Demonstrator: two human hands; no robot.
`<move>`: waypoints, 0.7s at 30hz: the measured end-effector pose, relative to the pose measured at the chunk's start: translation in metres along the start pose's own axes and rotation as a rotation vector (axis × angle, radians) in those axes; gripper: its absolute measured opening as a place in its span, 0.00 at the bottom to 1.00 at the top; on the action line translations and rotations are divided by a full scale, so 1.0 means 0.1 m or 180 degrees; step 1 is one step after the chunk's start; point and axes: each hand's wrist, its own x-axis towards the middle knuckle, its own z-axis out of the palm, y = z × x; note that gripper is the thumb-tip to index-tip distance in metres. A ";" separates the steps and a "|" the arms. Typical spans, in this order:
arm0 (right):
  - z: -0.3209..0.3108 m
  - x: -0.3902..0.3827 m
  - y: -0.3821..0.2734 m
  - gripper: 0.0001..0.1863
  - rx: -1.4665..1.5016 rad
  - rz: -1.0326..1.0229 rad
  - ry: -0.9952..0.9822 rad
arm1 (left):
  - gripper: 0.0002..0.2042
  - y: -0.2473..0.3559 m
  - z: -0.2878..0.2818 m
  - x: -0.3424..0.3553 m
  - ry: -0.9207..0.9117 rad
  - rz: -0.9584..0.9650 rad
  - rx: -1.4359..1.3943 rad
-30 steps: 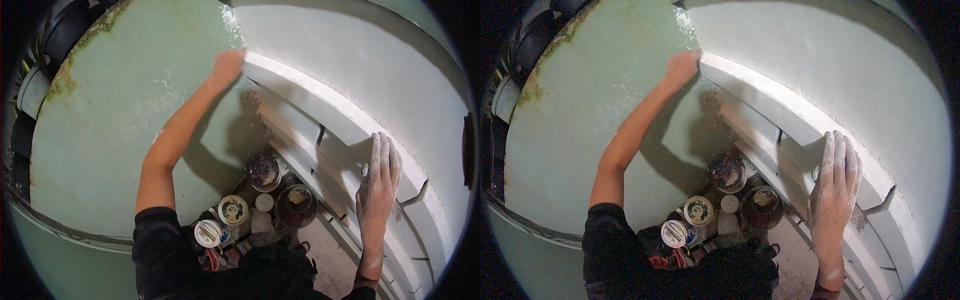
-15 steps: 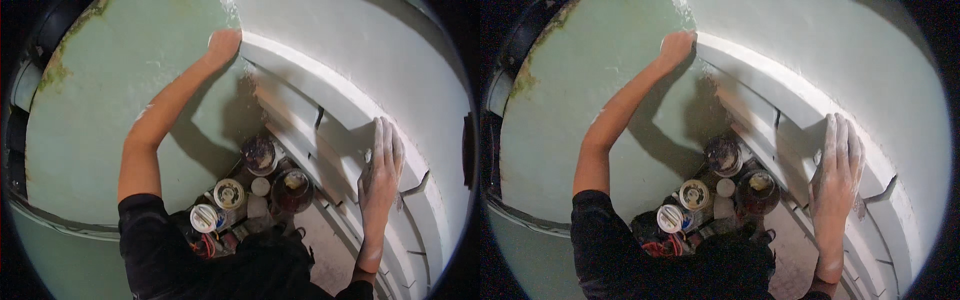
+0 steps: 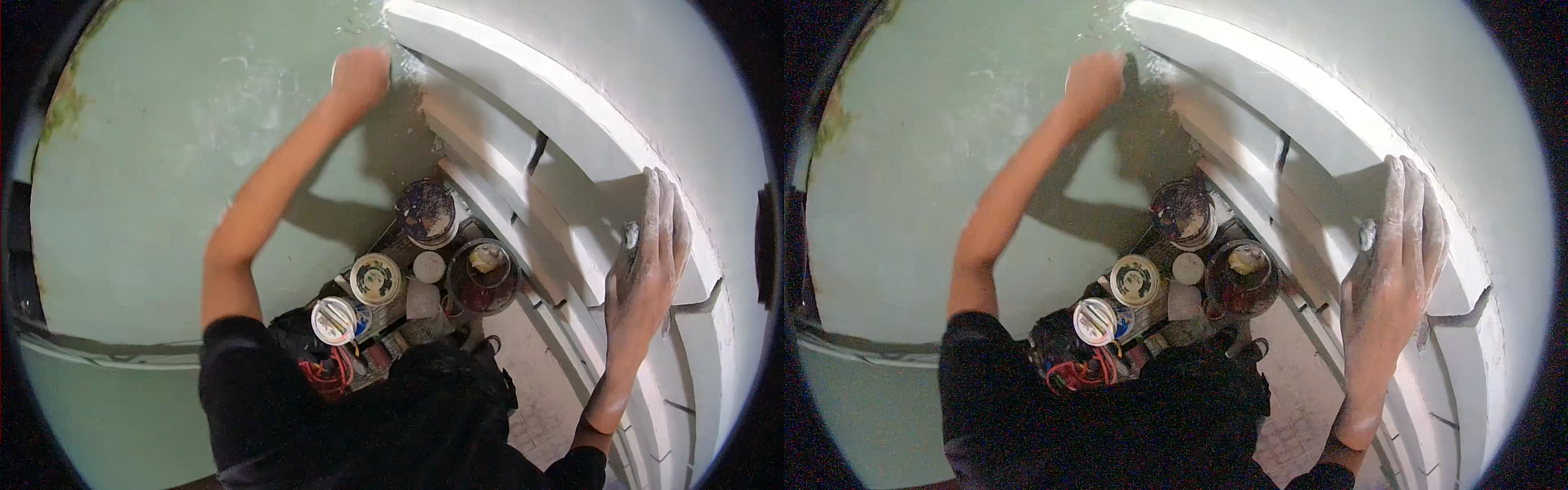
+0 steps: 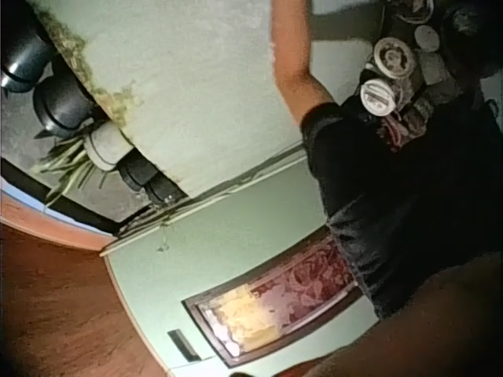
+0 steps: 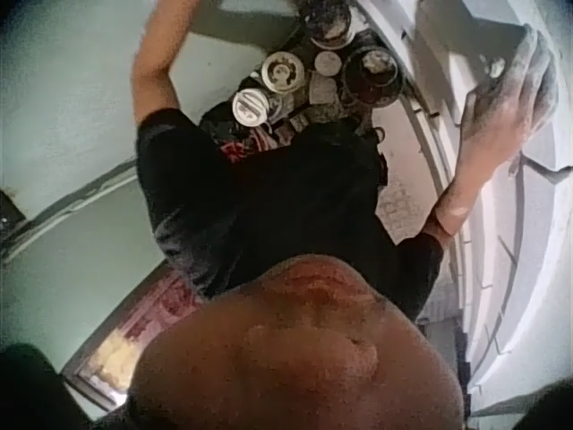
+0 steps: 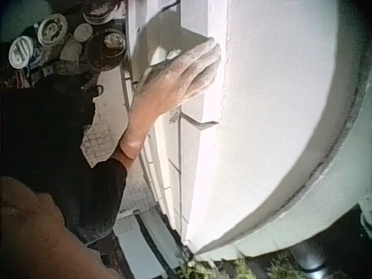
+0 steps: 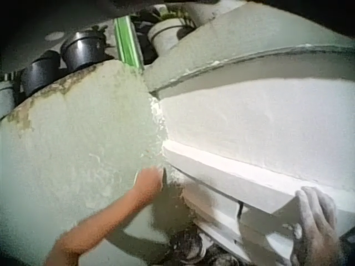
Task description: Applying plaster or filler to gaps in a decorative wall feature using putty knives.
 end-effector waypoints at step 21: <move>0.10 0.06 -0.11 0.34 -0.0197 -0.0053 0.0337 | 0.17 0.59 2.32 -0.11 -0.0060 0.0360 -0.1562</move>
